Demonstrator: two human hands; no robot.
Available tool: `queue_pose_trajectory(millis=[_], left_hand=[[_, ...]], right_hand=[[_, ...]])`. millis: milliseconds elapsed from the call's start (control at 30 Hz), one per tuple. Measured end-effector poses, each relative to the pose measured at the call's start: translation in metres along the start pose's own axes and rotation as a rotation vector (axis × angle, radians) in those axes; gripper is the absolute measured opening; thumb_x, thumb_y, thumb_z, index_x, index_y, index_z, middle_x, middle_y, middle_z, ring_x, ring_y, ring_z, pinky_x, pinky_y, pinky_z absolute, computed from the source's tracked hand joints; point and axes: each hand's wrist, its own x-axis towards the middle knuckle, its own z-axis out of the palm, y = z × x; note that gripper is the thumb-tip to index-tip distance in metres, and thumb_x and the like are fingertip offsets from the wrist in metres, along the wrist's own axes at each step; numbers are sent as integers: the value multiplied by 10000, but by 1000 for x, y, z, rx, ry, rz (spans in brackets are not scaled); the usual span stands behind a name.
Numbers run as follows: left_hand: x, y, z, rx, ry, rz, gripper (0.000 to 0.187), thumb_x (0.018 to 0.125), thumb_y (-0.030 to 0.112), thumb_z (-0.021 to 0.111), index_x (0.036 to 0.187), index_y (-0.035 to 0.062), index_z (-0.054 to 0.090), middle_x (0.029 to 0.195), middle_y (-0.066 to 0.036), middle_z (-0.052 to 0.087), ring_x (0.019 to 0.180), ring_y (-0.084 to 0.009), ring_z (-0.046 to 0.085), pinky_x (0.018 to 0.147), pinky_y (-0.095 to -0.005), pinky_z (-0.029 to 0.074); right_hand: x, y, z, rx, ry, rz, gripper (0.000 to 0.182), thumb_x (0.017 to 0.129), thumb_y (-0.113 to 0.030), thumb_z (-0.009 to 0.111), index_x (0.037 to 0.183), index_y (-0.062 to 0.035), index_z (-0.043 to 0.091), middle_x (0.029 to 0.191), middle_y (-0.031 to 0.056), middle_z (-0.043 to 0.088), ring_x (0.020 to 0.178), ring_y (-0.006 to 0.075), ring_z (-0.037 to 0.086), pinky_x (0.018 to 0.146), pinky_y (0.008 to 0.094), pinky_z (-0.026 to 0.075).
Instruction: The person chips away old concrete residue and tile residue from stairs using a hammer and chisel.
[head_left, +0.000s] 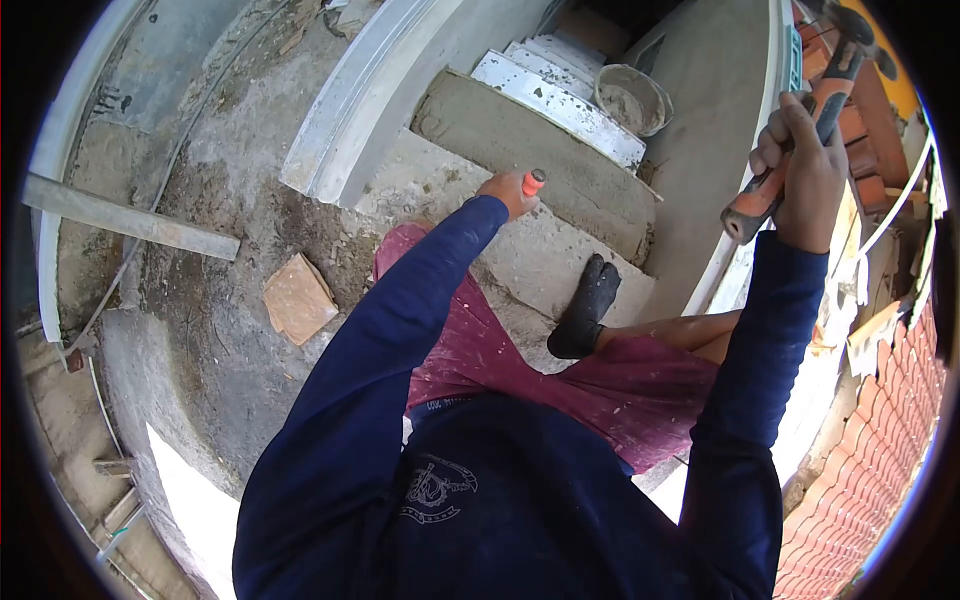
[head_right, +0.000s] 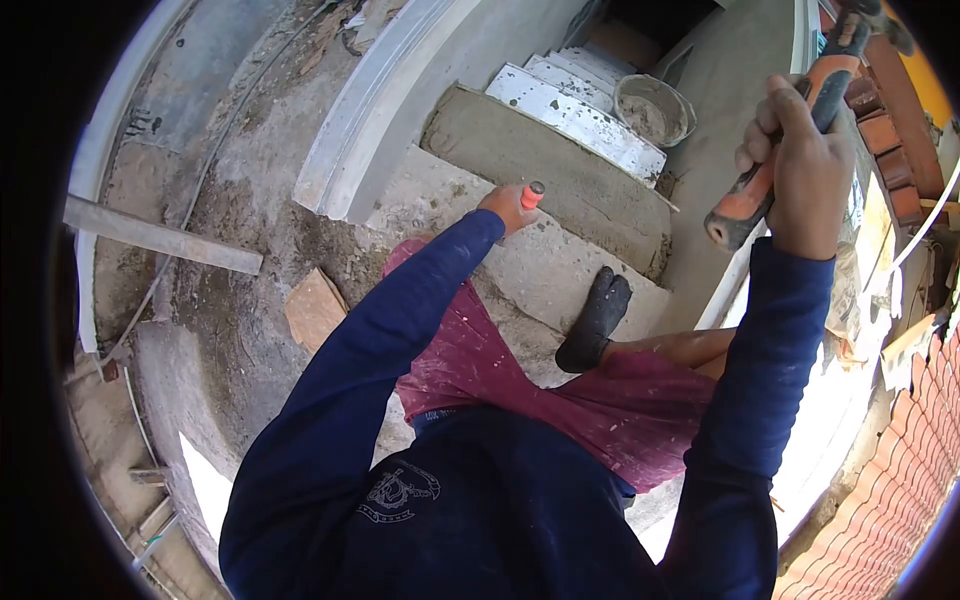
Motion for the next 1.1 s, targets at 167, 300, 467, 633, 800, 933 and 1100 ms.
queue_pose_trajectory(millis=[167, 300, 467, 633, 800, 933, 1100], left_hand=[[-2, 6, -3, 15, -43, -80, 433, 740, 355, 752, 1039, 57, 655, 1030, -193, 681, 1003, -365, 640, 880, -429, 510], [-2, 2, -1, 0, 10, -6, 433, 743, 360, 751, 1042, 62, 654, 1034, -186, 683, 1005, -357, 642, 882, -426, 512], [-1, 1, -2, 24, -17, -3, 423, 756, 350, 744, 1047, 57, 650, 1024, -186, 683, 991, -359, 644, 874, -427, 514], [-4, 7, -5, 12, -24, -32, 394, 763, 331, 730, 1030, 48, 667, 1029, -197, 687, 987, -366, 654, 877, -442, 520], [4, 6, 1, 56, -41, -36, 428, 755, 346, 739, 1052, 52, 644, 1040, -199, 676, 992, -371, 641, 878, -435, 510], [-1, 1, 0, 39, -44, -46, 421, 758, 352, 734, 1044, 55, 650, 1051, -201, 675, 993, -373, 640, 882, -435, 508], [-1, 7, -5, 34, -73, -37, 421, 756, 360, 736, 1032, 53, 652, 1048, -198, 677, 1000, -369, 639, 888, -432, 507]], right_hand=[[-60, 149, 48, -531, 111, -92, 90, 824, -38, 603, 812, -13, 517, 652, 45, 537, 510, 171, 549, 485, 334, 458], [-88, 171, 26, -416, -575, 654, 90, 806, -44, 594, 837, 8, 528, 603, 53, 513, 445, 156, 515, 404, 308, 428], [-32, 54, 9, -210, -195, 288, 112, 866, -79, 617, 906, 12, 564, 583, 21, 497, 427, 107, 479, 408, 267, 405], [15, 52, 19, -54, 134, -32, 101, 880, -65, 562, 832, -9, 494, 631, 39, 516, 497, 137, 542, 449, 277, 434], [-93, 185, 39, -422, -583, 672, 139, 810, -70, 579, 843, 37, 497, 605, 68, 515, 432, 172, 538, 370, 323, 432], [-64, 117, 20, -276, -430, 555, 88, 826, -49, 582, 833, 8, 515, 599, 33, 488, 415, 129, 487, 361, 283, 407], [14, 23, -2, -69, 7, 65, 87, 888, -88, 580, 879, -11, 540, 648, 19, 507, 500, 101, 501, 456, 259, 435]])
